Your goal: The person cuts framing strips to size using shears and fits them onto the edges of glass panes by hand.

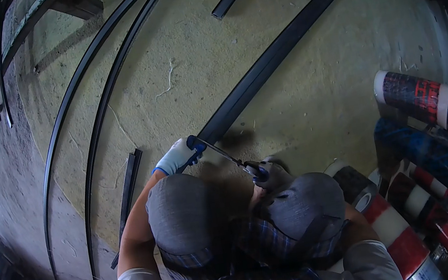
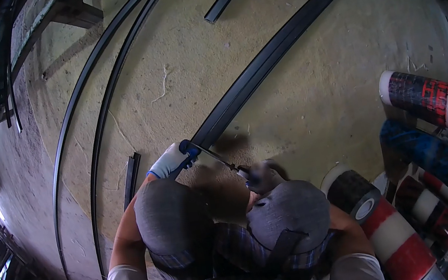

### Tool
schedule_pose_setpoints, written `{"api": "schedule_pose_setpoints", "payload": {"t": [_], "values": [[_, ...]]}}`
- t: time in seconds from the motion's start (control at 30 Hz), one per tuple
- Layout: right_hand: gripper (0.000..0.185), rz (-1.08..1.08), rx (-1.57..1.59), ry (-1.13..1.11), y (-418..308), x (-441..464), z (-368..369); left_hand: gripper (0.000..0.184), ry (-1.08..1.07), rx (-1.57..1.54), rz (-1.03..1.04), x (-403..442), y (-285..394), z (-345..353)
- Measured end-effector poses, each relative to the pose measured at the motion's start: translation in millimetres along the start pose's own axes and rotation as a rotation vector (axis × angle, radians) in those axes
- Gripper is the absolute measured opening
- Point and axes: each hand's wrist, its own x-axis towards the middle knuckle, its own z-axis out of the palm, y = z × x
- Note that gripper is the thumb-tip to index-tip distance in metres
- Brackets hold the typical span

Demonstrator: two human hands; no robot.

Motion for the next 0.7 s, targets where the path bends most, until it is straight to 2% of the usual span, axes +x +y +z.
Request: {"api": "schedule_pose_setpoints", "payload": {"t": [0.23, 0.7], "values": [[0.051, -0.013, -0.039, 0.049, 11.2, 14.6, 7.4, 0.021, -0.006, 0.008, 0.006, -1.0, -8.8, 7.0], [0.048, -0.017, -0.086, 0.177, 30.6, 30.6, 27.0, 0.022, -0.027, 0.109, -0.073, -26.5, -72.3, 24.3]]}}
